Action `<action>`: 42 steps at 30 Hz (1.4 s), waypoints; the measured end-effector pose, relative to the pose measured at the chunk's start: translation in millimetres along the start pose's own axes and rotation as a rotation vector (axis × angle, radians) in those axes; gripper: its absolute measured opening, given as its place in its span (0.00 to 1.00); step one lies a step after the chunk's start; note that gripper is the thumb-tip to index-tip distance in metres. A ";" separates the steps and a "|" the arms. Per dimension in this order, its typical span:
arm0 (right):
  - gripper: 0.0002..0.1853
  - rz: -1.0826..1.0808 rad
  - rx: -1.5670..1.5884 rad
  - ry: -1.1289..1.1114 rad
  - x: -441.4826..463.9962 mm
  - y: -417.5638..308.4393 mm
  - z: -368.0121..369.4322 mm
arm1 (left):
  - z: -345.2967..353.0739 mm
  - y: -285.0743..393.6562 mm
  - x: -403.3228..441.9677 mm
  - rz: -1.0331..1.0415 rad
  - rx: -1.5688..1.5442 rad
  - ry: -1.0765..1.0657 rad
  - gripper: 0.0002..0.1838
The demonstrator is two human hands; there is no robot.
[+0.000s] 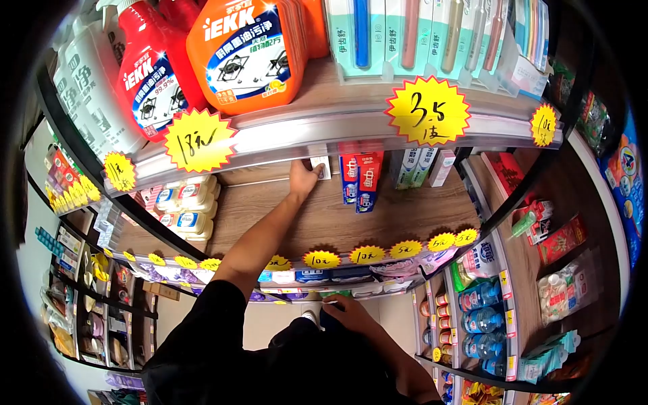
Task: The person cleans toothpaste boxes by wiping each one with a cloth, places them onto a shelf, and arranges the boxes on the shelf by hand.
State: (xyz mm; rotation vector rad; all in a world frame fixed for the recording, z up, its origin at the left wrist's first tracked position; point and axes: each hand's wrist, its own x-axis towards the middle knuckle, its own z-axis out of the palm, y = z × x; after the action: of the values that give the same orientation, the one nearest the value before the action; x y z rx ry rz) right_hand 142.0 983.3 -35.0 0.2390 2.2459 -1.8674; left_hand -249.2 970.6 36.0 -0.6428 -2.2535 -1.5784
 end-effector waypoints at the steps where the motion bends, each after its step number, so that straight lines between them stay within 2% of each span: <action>1: 0.22 0.001 -0.007 -0.001 0.7 1.2 0.2 | -3.6 6.5 -1.2 0.000 0.001 0.000 0.26; 7: 0.22 -0.012 -0.010 0.010 -1.0 -5.6 1.7 | -18.4 26.8 -11.1 -0.033 0.122 -0.044 0.27; 10: 0.22 -0.016 -0.032 0.012 1.4 -0.6 2.9 | -8.3 6.5 -9.9 -0.039 0.121 -0.167 0.28; 12: 0.22 -0.034 -0.034 0.021 1.4 0.0 3.3 | 7.7 -16.9 -8.7 -0.028 0.183 -0.150 0.36; 13: 0.22 -0.051 -0.033 0.029 1.0 0.7 4.3 | 12.7 -21.4 -8.6 -0.029 0.183 -0.153 0.36; 18: 0.23 -0.032 -0.009 0.048 -1.3 5.8 5.2 | 18.2 -16.9 -4.6 -0.137 0.323 -0.115 0.32; 22: 0.23 -0.018 -0.025 0.046 2.4 17.6 7.1 | 15.3 -9.9 -3.6 -0.170 0.306 -0.143 0.31; 24: 0.23 -0.013 -0.013 0.044 1.0 13.8 5.7 | 14.1 -9.1 -5.5 -0.118 0.323 -0.085 0.21; 25: 0.22 -0.009 -0.003 0.039 0.4 10.5 5.3 | 13.2 -8.2 -5.1 -0.118 0.324 -0.085 0.21; 28: 0.22 -0.017 0.010 0.039 2.2 11.1 5.7 | 5.6 1.3 -2.9 -0.143 0.302 -0.129 0.23; 30: 0.20 -0.008 0.017 0.031 0.5 3.3 4.9 | 0.5 9.9 -0.1 -0.284 0.325 -0.242 0.36; 34: 0.17 -0.028 0.037 0.017 -1.8 2.3 4.8 | -7.6 11.0 -4.0 -0.222 0.324 -0.202 0.36; 37: 0.17 -0.040 0.034 0.017 -6.5 -1.2 3.4 | -12.0 -1.2 -5.3 -0.236 0.316 -0.166 0.35; 39: 0.16 -0.045 0.038 -0.003 -7.9 2.5 2.6 | -20.4 -0.6 -11.0 -0.155 0.251 -0.016 0.29; 40: 0.16 -0.050 0.043 -0.011 -9.0 3.7 2.0 | -29.5 3.7 -15.7 -0.167 0.260 -0.001 0.29; 42: 0.17 -0.083 0.043 -0.018 -11.1 1.6 1.4 | -53.4 19.0 -32.6 -0.232 0.049 -0.029 0.19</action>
State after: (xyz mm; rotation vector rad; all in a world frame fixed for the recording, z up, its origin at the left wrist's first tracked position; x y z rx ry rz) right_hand 153.2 982.4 -33.9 0.1363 2.2378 -1.9533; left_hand -211.5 920.1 53.2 -0.4056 -2.4546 -1.6197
